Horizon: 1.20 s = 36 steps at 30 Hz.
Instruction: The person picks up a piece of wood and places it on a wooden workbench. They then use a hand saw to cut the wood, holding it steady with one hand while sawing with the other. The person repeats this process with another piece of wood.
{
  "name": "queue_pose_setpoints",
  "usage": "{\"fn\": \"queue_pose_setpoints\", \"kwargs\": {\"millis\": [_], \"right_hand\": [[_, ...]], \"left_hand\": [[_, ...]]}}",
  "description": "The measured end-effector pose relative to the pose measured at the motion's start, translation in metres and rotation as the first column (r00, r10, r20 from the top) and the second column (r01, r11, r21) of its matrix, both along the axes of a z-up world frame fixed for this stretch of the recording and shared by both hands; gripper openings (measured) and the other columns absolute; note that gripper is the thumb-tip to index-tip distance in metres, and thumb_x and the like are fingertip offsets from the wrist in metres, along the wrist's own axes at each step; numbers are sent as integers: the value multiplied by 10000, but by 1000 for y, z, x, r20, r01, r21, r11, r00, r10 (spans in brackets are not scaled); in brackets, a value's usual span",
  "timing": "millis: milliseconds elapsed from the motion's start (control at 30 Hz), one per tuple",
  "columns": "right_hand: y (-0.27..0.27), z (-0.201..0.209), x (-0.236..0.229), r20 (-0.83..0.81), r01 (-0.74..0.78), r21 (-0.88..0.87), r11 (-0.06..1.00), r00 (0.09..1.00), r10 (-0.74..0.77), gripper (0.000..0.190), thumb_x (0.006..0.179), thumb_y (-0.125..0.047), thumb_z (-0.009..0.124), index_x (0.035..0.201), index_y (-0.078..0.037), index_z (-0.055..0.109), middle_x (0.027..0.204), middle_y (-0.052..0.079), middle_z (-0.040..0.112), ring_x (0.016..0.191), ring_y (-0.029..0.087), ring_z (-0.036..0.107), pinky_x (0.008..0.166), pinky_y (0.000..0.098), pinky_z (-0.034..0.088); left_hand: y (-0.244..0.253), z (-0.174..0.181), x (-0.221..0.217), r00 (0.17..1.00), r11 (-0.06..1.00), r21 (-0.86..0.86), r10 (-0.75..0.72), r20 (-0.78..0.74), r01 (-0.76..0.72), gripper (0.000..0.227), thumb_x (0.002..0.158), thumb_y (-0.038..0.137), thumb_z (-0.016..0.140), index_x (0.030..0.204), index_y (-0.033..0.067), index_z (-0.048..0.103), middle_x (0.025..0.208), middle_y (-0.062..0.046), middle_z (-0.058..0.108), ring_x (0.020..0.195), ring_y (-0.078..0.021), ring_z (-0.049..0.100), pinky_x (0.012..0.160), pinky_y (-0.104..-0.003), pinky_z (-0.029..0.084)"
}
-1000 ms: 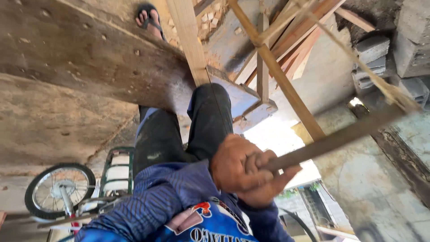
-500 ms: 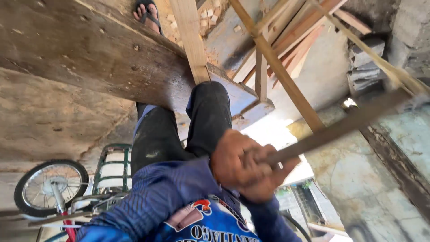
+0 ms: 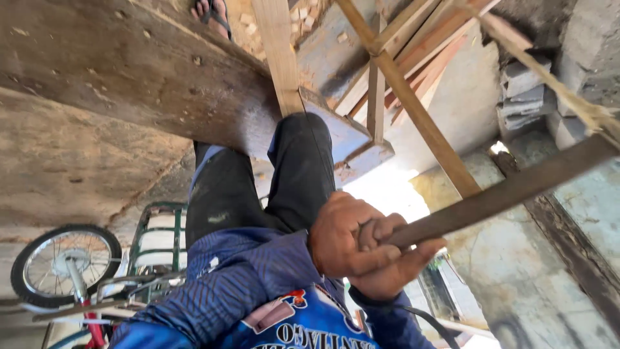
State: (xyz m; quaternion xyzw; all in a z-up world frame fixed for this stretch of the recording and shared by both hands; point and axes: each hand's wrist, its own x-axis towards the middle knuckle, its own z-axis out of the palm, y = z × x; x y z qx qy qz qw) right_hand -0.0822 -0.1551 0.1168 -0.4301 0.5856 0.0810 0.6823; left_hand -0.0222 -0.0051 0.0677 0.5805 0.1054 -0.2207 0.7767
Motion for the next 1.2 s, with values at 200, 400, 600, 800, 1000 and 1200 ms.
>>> {"fn": "queue_pose_setpoints", "kwargs": {"millis": [200, 400, 600, 800, 1000, 1200], "right_hand": [[12, -118, -5, 322, -235, -45, 971, 917, 237, 530, 1045, -684, 484, 1016, -155, 524, 788, 61, 522, 722, 190, 523, 645, 327, 482], [-1, -25, -3, 158, -458, -375, 806, 825, 543, 783, 1029, -708, 452, 1151, 58, 343, 985, 133, 541, 817, 268, 572, 763, 421, 505], [32, -46, 28, 77, -105, -180, 978, 990, 120, 382, 903, -600, 643, 1004, -243, 551, 744, 36, 534, 678, 181, 526, 635, 339, 478], [14, -77, 15, 134, -132, -93, 987, 981, 144, 446, 1066, -570, 464, 960, -148, 565, 759, 47, 541, 688, 183, 520, 637, 335, 451], [19, -9, 2, 178, -365, -320, 874, 883, 434, 549, 1007, -619, 555, 1305, -187, 396, 850, 68, 530, 755, 191, 563, 662, 313, 498], [29, -147, 30, 314, -227, -64, 972, 920, 235, 548, 1021, -635, 531, 988, -90, 485, 680, 56, 465, 616, 187, 505, 593, 316, 477]], "left_hand": [[3, -91, -2, 996, 996, -74, -60, -59, 56, 382, 773, 428, 805, 870, 64, 746, 701, -121, 700, 620, -224, 709, 591, -340, 549], [0, -16, -2, 998, 998, -9, -60, -16, 60, 376, 760, 434, 794, 890, 84, 749, 758, -113, 720, 668, -255, 701, 662, -377, 534], [-8, -58, -16, 999, 997, -72, -30, -15, 28, 368, 776, 425, 796, 911, 86, 752, 783, -113, 728, 692, -276, 720, 663, -370, 555], [-13, -67, -23, 995, 998, -38, -62, -72, 59, 366, 769, 425, 791, 887, 82, 741, 745, -101, 726, 647, -249, 730, 619, -348, 572], [-6, -15, -11, 998, 999, 5, -39, 55, 38, 347, 779, 425, 787, 895, 104, 727, 771, -98, 701, 703, -286, 683, 702, -399, 514], [5, -149, -18, 992, 979, 174, -117, 41, 108, 686, 854, 591, 711, 1197, -1, 673, 1156, -222, 676, 1135, -366, 618, 1029, -458, 453]]}}
